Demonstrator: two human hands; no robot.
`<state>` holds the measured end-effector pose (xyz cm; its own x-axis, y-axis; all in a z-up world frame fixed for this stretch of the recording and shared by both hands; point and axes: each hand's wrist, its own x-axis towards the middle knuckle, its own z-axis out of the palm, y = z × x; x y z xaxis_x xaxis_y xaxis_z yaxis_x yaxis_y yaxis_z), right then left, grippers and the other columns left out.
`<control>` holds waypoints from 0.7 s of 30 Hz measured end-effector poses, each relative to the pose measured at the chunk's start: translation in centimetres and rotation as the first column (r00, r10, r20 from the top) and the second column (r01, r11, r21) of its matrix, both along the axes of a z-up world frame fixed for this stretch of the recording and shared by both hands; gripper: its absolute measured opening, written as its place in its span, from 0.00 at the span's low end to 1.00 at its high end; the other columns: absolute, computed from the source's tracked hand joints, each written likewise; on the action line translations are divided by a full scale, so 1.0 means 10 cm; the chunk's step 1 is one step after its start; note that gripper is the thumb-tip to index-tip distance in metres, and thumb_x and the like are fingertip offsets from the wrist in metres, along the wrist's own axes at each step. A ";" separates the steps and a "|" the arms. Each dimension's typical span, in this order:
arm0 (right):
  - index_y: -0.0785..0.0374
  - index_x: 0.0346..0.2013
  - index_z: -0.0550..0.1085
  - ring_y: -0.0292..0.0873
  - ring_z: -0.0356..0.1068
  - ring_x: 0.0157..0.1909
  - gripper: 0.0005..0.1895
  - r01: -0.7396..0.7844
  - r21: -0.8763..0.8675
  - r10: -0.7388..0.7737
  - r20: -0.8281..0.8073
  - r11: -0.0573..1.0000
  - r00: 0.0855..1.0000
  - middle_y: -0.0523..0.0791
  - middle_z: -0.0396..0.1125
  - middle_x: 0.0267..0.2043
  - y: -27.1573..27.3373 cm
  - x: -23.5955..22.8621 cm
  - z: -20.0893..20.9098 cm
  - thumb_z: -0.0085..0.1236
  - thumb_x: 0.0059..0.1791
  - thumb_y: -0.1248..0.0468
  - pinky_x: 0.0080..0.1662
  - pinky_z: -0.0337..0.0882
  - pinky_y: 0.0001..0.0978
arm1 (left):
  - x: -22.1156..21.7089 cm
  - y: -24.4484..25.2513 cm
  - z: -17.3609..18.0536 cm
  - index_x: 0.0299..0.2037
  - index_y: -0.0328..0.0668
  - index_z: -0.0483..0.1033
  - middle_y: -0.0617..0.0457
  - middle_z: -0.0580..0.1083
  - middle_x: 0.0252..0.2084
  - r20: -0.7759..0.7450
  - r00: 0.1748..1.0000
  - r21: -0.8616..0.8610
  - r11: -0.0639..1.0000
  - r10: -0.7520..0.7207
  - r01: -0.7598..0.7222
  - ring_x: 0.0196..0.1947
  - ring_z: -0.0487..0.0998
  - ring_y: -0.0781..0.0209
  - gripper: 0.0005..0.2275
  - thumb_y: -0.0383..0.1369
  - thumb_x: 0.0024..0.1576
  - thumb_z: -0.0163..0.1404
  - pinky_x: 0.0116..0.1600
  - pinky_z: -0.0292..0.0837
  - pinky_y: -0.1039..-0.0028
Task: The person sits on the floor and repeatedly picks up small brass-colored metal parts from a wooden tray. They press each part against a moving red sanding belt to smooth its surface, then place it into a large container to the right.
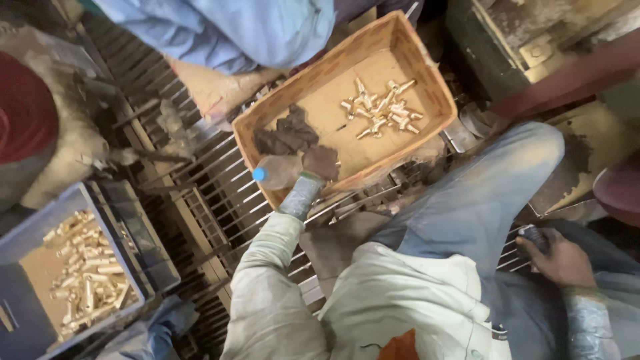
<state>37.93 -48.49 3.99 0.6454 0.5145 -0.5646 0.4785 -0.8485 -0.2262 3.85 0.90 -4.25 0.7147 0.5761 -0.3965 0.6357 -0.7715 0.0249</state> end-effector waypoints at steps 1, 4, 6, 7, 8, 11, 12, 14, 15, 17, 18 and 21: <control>0.63 0.59 0.74 0.57 0.79 0.42 0.38 0.017 0.013 -0.018 0.007 1.000 1.000 0.57 0.77 0.37 -0.01 -0.05 -0.06 0.55 0.48 0.37 0.49 0.75 0.46 | -0.02 0.04 -0.08 0.37 0.46 0.81 0.45 0.78 0.39 -0.057 0.997 -0.063 0.997 -0.045 0.041 0.41 0.80 0.47 0.13 0.42 0.47 0.58 0.41 0.76 0.57; 0.64 0.57 0.74 0.62 0.75 0.47 0.38 -0.071 0.041 0.070 0.025 0.997 0.997 0.61 0.74 0.45 -0.09 -0.24 -0.27 0.57 0.46 0.37 0.50 0.73 0.48 | -0.09 -0.06 -0.34 0.34 0.49 0.83 0.50 0.80 0.37 -0.041 0.979 -0.029 0.980 -0.197 0.196 0.41 0.81 0.50 0.08 0.38 0.49 0.56 0.44 0.77 0.58; 0.62 0.56 0.75 0.62 0.75 0.50 0.38 -0.093 -0.004 0.093 -0.022 0.996 0.995 0.60 0.74 0.48 0.03 -0.24 -0.48 0.58 0.44 0.36 0.52 0.73 0.48 | -0.11 -0.04 -0.45 0.33 0.50 0.84 0.50 0.80 0.38 -0.021 0.992 0.036 0.991 -0.126 0.126 0.42 0.82 0.50 0.06 0.36 0.52 0.54 0.44 0.78 0.59; 0.61 0.56 0.75 0.60 0.76 0.52 0.38 -0.065 -0.069 0.060 -0.083 0.995 0.995 0.58 0.76 0.48 0.08 -0.22 -0.55 0.58 0.43 0.35 0.54 0.73 0.47 | -0.11 -0.05 -0.49 0.34 0.50 0.84 0.48 0.80 0.38 -0.032 0.999 0.039 0.999 0.001 0.000 0.42 0.82 0.50 0.06 0.35 0.52 0.54 0.44 0.79 0.61; 0.60 0.55 0.76 0.58 0.78 0.53 0.39 -0.043 -0.134 0.024 -0.143 0.990 0.989 0.57 0.77 0.48 0.09 -0.20 -0.60 0.59 0.42 0.35 0.56 0.74 0.46 | -0.14 -0.08 -0.50 0.35 0.48 0.83 0.46 0.79 0.38 -0.018 0.999 0.050 0.998 0.028 -0.027 0.40 0.82 0.48 0.07 0.36 0.53 0.54 0.41 0.79 0.59; 0.60 0.60 0.75 0.61 0.77 0.52 0.40 0.128 0.151 -0.108 -0.132 0.980 0.985 0.59 0.76 0.49 0.16 -0.14 -0.64 0.58 0.43 0.37 0.55 0.74 0.46 | -0.16 -0.07 -0.31 0.37 0.43 0.82 0.41 0.78 0.39 0.135 0.982 -0.008 0.992 0.130 -0.130 0.37 0.82 0.42 0.09 0.38 0.56 0.52 0.39 0.78 0.53; 0.62 0.60 0.74 0.60 0.77 0.50 0.39 0.215 0.182 -0.182 -0.182 0.960 0.966 0.59 0.77 0.47 0.22 -0.12 -0.64 0.59 0.43 0.38 0.54 0.74 0.46 | -0.14 -0.05 -0.20 0.38 0.39 0.80 0.38 0.78 0.39 0.125 0.956 -0.051 0.964 0.266 -0.261 0.39 0.81 0.39 0.12 0.41 0.57 0.52 0.42 0.77 0.52; 0.66 0.60 0.72 0.57 0.79 0.46 0.39 0.386 0.219 -0.321 -0.282 0.896 0.904 0.59 0.77 0.45 0.28 -0.10 -0.62 0.62 0.44 0.41 0.51 0.74 0.45 | 0.00 -0.02 0.03 0.42 0.36 0.76 0.35 0.79 0.39 0.135 0.904 -0.064 0.914 0.405 -0.400 0.40 0.81 0.35 0.16 0.44 0.60 0.51 0.46 0.75 0.50; 0.67 0.58 0.73 0.54 0.78 0.44 0.36 0.445 0.315 -0.328 -0.361 0.839 0.873 0.57 0.76 0.43 0.28 -0.11 -0.58 0.62 0.45 0.43 0.49 0.74 0.44 | 0.08 -0.07 0.17 0.44 0.37 0.75 0.34 0.79 0.40 0.153 0.895 -0.038 0.908 0.419 -0.418 0.41 0.80 0.34 0.16 0.44 0.61 0.49 0.48 0.74 0.49; 0.67 0.53 0.75 0.48 0.76 0.40 0.29 0.541 0.477 -0.291 -0.501 0.693 0.815 0.53 0.74 0.41 0.29 -0.15 -0.49 0.62 0.47 0.47 0.46 0.73 0.41 | 0.24 -0.14 0.48 0.45 0.35 0.75 0.33 0.79 0.41 0.250 0.875 -0.085 0.909 0.415 -0.407 0.43 0.80 0.33 0.16 0.44 0.62 0.49 0.49 0.73 0.49; 0.67 0.52 0.74 0.46 0.75 0.41 0.30 0.494 0.546 -0.266 -0.444 0.677 0.856 0.52 0.75 0.41 0.27 -0.18 -0.43 0.66 0.43 0.51 0.46 0.73 0.39 | 0.35 -0.12 0.66 0.44 0.34 0.75 0.32 0.78 0.42 0.327 0.855 -0.155 0.916 0.401 -0.370 0.44 0.79 0.33 0.17 0.43 0.61 0.51 0.49 0.73 0.51; 0.68 0.49 0.74 0.43 0.74 0.39 0.32 0.404 0.673 -0.239 -0.328 0.620 0.914 0.50 0.74 0.39 0.27 -0.27 -0.29 0.74 0.35 0.58 0.45 0.72 0.36 | 0.77 -0.13 1.21 0.54 0.32 0.75 0.36 0.79 0.46 0.683 0.689 -0.397 0.915 0.243 0.070 0.48 0.81 0.43 0.18 0.40 0.62 0.53 0.54 0.76 0.61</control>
<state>35.25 -45.82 1.07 0.7734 0.5867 -0.2400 0.0853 -0.4715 -0.8777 11.54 -0.36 7.86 0.8189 0.5736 0.0162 0.3660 -0.5437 0.7553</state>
